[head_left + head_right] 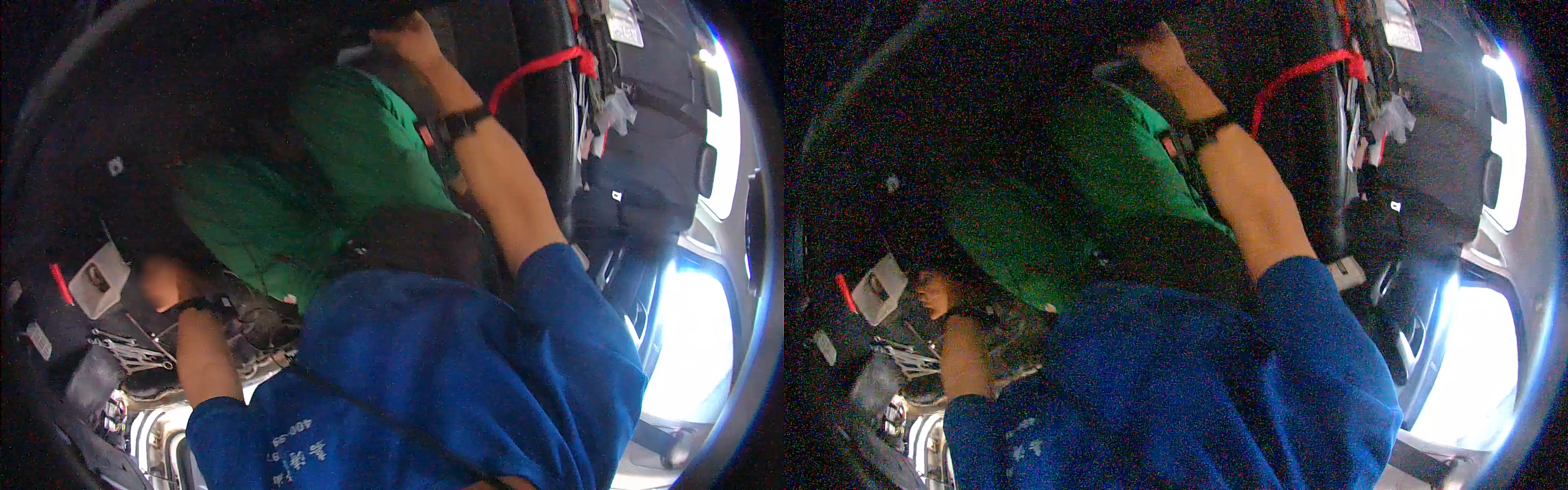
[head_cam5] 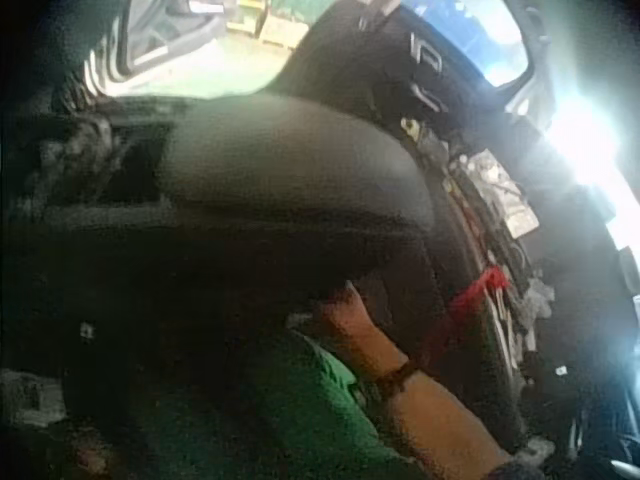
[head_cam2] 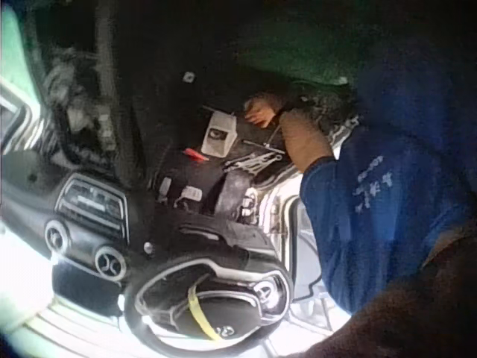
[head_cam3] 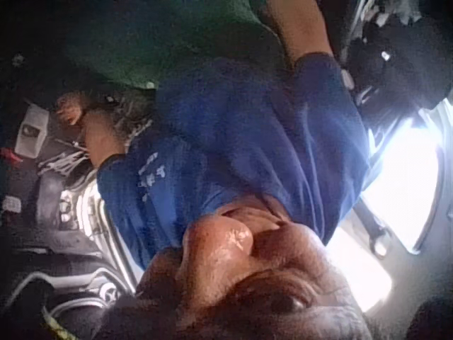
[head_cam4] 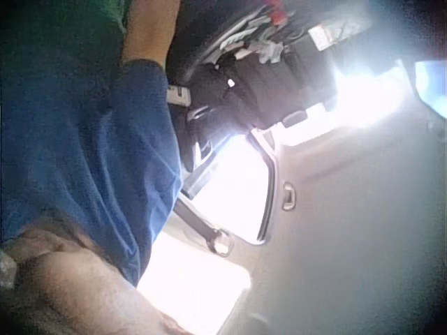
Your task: The person works inside a car with the dashboard partially disassembled, using a screwdriver to remove screws and detach a panel. They then handle a small plastic container with parts and place it on the floor.
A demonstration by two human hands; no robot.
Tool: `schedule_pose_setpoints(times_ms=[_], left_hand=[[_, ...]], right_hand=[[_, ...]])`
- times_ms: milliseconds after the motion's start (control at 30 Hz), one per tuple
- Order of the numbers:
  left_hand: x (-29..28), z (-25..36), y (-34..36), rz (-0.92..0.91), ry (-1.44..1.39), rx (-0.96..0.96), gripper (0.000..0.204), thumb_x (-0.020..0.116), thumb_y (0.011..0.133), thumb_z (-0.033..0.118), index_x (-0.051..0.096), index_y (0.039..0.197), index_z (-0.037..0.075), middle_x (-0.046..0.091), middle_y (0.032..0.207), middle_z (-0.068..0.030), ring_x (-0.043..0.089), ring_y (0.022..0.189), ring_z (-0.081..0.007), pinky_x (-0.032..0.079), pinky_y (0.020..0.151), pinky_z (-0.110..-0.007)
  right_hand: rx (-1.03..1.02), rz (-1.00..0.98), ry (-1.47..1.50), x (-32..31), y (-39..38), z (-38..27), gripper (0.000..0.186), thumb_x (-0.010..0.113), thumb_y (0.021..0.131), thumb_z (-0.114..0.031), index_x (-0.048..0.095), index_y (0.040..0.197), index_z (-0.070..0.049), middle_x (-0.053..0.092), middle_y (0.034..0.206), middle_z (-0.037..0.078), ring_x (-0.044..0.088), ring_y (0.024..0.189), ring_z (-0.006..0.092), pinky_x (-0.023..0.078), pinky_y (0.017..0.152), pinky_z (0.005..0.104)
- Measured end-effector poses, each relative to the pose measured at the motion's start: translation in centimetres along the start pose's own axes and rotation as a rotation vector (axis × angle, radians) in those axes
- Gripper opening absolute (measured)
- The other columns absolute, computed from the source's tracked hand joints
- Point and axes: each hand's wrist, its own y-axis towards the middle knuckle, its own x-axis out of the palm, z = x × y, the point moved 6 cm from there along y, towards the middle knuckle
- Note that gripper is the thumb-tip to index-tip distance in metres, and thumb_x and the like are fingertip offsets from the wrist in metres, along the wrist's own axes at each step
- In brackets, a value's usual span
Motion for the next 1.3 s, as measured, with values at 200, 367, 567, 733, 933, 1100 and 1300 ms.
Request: schedule_pose_setpoints(times_ms=[200,367,567,733,933,1100,1300], left_hand=[[7.9,-2.1,-3.7,-0.366,0.014,0.185,0.029,0.063,0.087,0.039,0.071,0.096,0.013,0.069,0.09,-0.009,0.065,0.072,-0.0277,0.051,0.067,-0.05],[6.4,-2.2,-2.6,-0.226,0.096,0.069,0.031,0.062,0.088,0.045,0.07,0.092,0.015,0.066,0.084,-0.0048,0.063,0.071,-0.026,0.048,0.073,-0.051],[6.5,-2.9,-2.1,-0.277,-0.051,0.043,0.033,0.064,0.083,0.042,0.072,0.086,0.011,0.072,0.081,-0.0127,0.068,0.07,-0.0356,0.048,0.079,-0.065],[8.4,-3.1,-2.8,-0.131,0.033,0.047,0.037,0.062,0.085,0.043,0.068,0.099,0.01,0.073,0.089,-0.0119,0.068,0.074,-0.0337,0.048,0.07,-0.06],[6.4,-2.9,-1.8,-0.12,-0.007,-0.061,0.028,0.057,0.085,0.035,0.066,0.083,0.009,0.07,0.081,-0.0097,0.067,0.073,-0.0328,0.043,0.067,-0.054],[4.8,-2.3,-2.1,-0.133,-0.024,-0.06,0.026,0.055,0.084,0.031,0.065,0.075,0.009,0.07,0.079,-0.009,0.066,0.073,-0.0334,0.04,0.066,-0.052],[2.2,-1.3,-3.0,-0.064,-0.005,0.047,0.022,0.054,0.087,0.029,0.063,0.082,0.01,0.066,0.083,-0.0091,0.064,0.079,-0.0334,0.042,0.07,-0.053]], right_hand=[[0.112,-0.009,0.194,1.6,1.8,-1.3,0.039,0.065,0.096,-0.023,0.06,0.129,-0.002,0.067,0.12,0.015,0.068,0.105,0.031,0.055,0.086,0.0493],[0.379,-0.032,0.646,0.3,1.5,-3.7,0.04,0.066,0.096,-0.02,0.06,0.131,-0.002,0.068,0.122,0.016,0.069,0.105,0.0304,0.056,0.081,0.0493],[0.497,-0.058,0.859,1.2,1.9,-4.9,0.041,0.067,0.097,-0.017,0.059,0.135,-0.002,0.068,0.124,0.017,0.07,0.104,0.0297,0.058,0.076,0.0493],[-0.075,0.065,0.154,0.9,2.7,-6.4,0.037,0.076,0.09,-0.007,0.065,0.125,0.0,0.072,0.116,0.017,0.073,0.095,0.0297,0.059,0.066,0.0465],[0.716,0.037,0.909,3.4,1.8,-1.3,0.026,0.07,0.093,-0.007,0.067,0.117,0.002,0.072,0.114,0.021,0.073,0.09,0.0337,0.057,0.064,0.044],[0.726,-0.046,1.403,4.9,1.3,-0.9,0.049,0.07,0.093,-0.024,0.055,0.135,-0.003,0.066,0.128,0.024,0.072,0.094,0.036,0.056,0.068,0.0498],[0.62,0.08,0.802,1.5,0.2,-3.8,0.025,0.085,0.08,-0.012,0.073,0.098,0.0,0.07,0.083,0.006,0.066,0.069,0.0212,0.052,0.06,0.0368]])
